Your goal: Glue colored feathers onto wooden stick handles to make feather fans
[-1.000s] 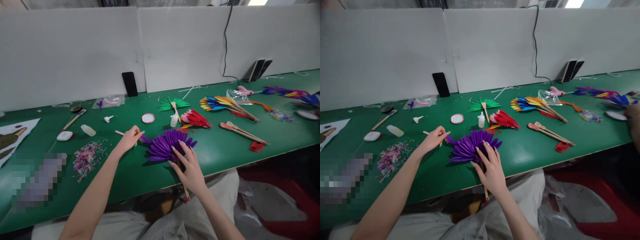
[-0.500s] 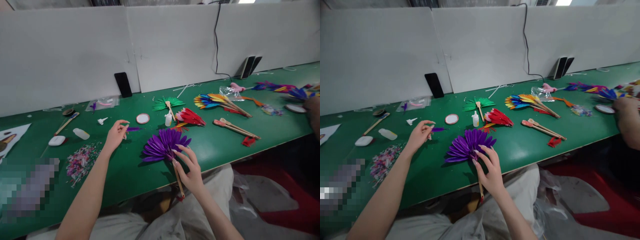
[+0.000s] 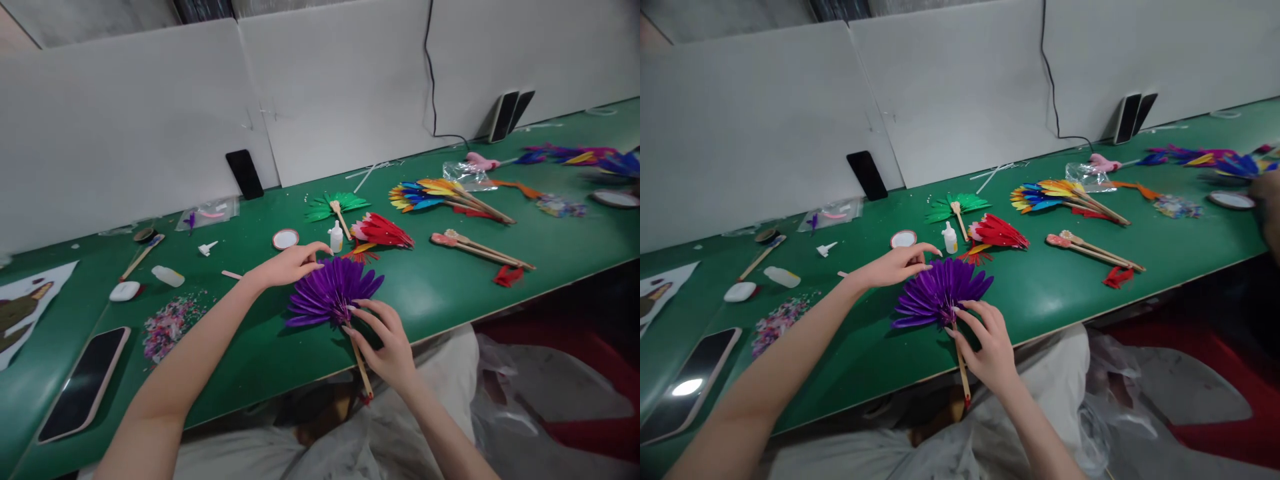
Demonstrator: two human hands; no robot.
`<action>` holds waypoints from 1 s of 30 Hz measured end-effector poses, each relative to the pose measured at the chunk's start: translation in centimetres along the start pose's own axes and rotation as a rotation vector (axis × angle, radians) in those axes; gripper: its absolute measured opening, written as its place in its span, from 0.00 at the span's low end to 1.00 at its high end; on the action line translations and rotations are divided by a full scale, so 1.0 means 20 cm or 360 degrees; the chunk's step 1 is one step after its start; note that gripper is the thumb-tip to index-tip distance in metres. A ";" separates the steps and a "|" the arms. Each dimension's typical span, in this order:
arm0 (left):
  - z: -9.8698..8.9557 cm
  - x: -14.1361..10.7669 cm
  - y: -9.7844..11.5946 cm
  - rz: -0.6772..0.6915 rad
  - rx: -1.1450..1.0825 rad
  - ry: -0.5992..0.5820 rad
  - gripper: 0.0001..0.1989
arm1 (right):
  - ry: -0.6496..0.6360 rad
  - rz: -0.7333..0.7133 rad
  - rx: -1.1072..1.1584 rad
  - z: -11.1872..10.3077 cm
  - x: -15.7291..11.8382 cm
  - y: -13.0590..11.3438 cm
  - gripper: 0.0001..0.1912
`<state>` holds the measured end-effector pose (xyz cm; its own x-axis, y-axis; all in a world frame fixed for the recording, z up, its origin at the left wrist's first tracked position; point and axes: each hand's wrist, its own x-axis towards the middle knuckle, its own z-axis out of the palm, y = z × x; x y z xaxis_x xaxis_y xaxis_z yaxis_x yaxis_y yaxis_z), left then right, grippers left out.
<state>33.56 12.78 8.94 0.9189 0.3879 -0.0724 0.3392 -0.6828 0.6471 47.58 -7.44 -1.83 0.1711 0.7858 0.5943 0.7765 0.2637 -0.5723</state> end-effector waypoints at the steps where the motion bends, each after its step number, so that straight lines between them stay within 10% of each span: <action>1: 0.00 0.02 -0.01 0.0007 -0.0003 -0.0023 0.16 | -0.0001 0.0010 0.0000 0.00 0.00 0.00 0.17; 15: 0.07 0.05 -0.07 -0.0007 0.0032 0.0026 0.16 | -0.0046 -0.0084 -0.0101 0.00 0.00 0.02 0.22; 30: 0.14 -0.05 -0.22 -0.0270 -0.0023 0.0855 0.14 | 0.0331 0.0269 0.0066 -0.05 0.03 0.05 0.13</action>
<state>31.79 13.55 4.04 0.6189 0.7547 0.2178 0.4671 -0.5765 0.6705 49.15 -7.24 -1.45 0.4206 0.6898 0.5893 0.7017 0.1644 -0.6933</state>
